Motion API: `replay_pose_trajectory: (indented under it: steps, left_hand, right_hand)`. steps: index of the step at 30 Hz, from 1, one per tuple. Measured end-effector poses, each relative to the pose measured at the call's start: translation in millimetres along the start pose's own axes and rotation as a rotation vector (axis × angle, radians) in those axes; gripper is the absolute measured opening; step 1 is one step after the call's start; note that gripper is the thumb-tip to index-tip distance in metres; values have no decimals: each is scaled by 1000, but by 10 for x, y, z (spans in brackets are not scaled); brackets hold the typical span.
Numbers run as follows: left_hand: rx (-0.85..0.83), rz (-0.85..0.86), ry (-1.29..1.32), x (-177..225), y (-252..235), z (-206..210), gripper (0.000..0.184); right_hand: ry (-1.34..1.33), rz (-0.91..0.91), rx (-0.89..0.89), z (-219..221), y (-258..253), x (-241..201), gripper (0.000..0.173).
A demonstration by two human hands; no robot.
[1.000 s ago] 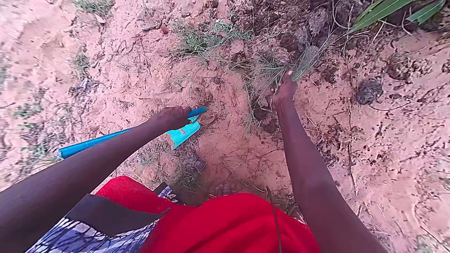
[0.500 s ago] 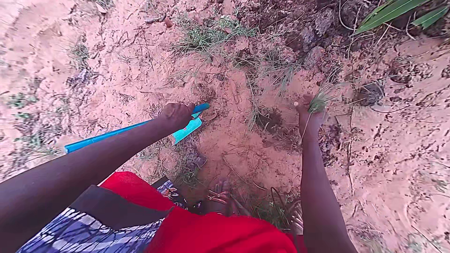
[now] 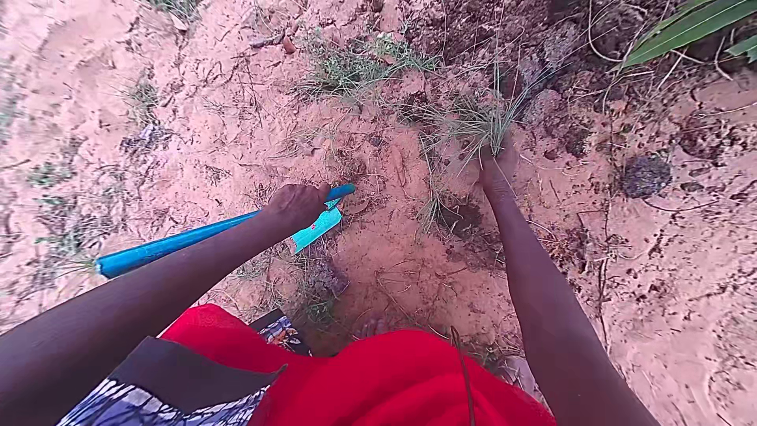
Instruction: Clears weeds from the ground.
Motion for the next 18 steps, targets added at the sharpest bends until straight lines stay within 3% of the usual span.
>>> replay_pose_trajectory:
  steps: [3, 6, 9, 13, 15, 18]
  left_hand:
    - [-8, 3, 5, 6, -18, -12, 38]
    - [-1, 11, -3, -12, -12, -7, 38]
    - [-23, 9, 8, 1, -4, -12, 38]
    - [-50, 4, 29, -6, -4, -35, 37]
    - [-48, 8, 31, -8, -5, -19, 36]
    - [-64, 6, 49, 12, 1, -41, 36]
  right_hand:
    - [-125, 125, 160, -313, 151, 76, 33]
    - [-404, 261, 272, -597, 535, 255, 30]
    - [-434, 340, 451, -883, 1054, 399, 28]
    - [-556, 104, 834, -1293, 1195, 189, 60]
    - [-416, -97, 718, -1343, 907, -262, 50]
    - [153, -236, 287, -1018, 201, -954, 42]
Point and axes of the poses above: each hand's wrist, its own y-axis away from the middle knuckle, its own z-axis out of the palm, x = y × z, the point moved 6 cm from there along -y, towards the middle knuckle, and after that the axes turned 9 degrees about -y, right-handed, at the moved point
